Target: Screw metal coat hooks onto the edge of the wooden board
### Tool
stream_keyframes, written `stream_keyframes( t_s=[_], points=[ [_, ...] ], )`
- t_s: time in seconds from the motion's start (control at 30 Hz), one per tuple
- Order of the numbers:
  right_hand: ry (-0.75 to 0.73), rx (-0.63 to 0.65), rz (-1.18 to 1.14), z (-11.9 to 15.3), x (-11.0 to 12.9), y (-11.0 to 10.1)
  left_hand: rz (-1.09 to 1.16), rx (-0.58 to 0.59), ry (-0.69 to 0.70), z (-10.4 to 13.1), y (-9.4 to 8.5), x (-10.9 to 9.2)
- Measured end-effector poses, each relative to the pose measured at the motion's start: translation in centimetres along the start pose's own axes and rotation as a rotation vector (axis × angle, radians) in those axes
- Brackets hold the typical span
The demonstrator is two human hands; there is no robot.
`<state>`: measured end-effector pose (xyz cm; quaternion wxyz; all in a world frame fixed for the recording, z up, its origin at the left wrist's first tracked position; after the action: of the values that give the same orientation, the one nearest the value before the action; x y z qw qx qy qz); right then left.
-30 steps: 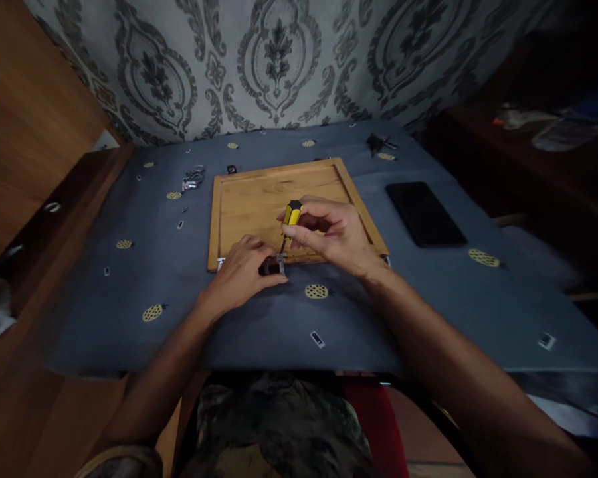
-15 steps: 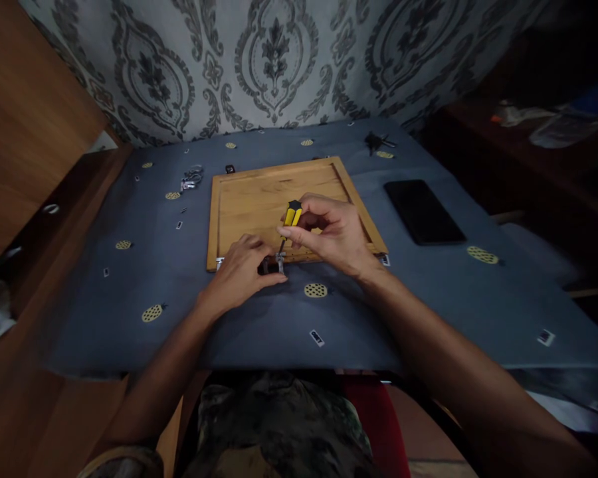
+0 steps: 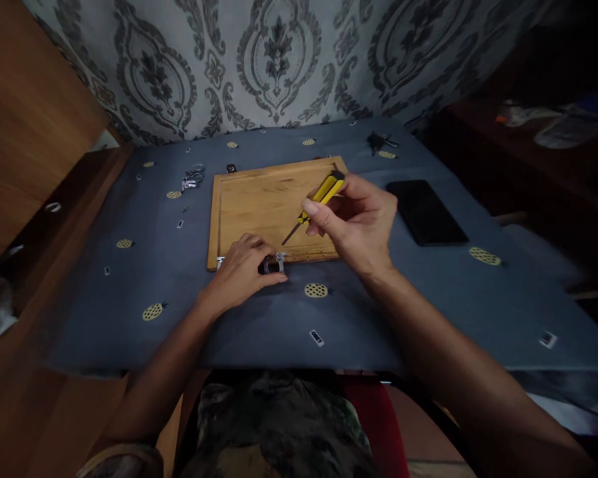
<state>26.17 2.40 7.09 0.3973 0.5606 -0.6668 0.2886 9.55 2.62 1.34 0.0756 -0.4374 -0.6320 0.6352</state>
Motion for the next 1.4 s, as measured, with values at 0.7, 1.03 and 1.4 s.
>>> stream_keyframes(
  t_s=[0.7,1.03,1.4],
  points=[
    [0.038,0.178,0.049,0.6,-2.4,1.7,-0.049,0.015,-0.008,0.0,0.0,-0.2],
    [0.11,0.321,-0.009,0.2,-2.3,2.0,-0.017,-0.003,0.007,-0.1,-0.1,-0.1],
    [0.042,0.32,0.068,0.4,-1.8,2.0,-0.018,-0.026,0.006,0.0,-0.1,0.0]
  ],
)
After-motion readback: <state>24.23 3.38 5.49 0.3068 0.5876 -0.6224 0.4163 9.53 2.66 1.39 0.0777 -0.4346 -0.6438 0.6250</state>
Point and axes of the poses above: each hand's wrist, its own z-axis away from the middle knuckle, its own y-axis out of the palm, x = y × z, the point moved 7 cm from there along -z, towards the middle knuckle, and after that the axes turned 2 degrees about -x, right-handed, at the moved point
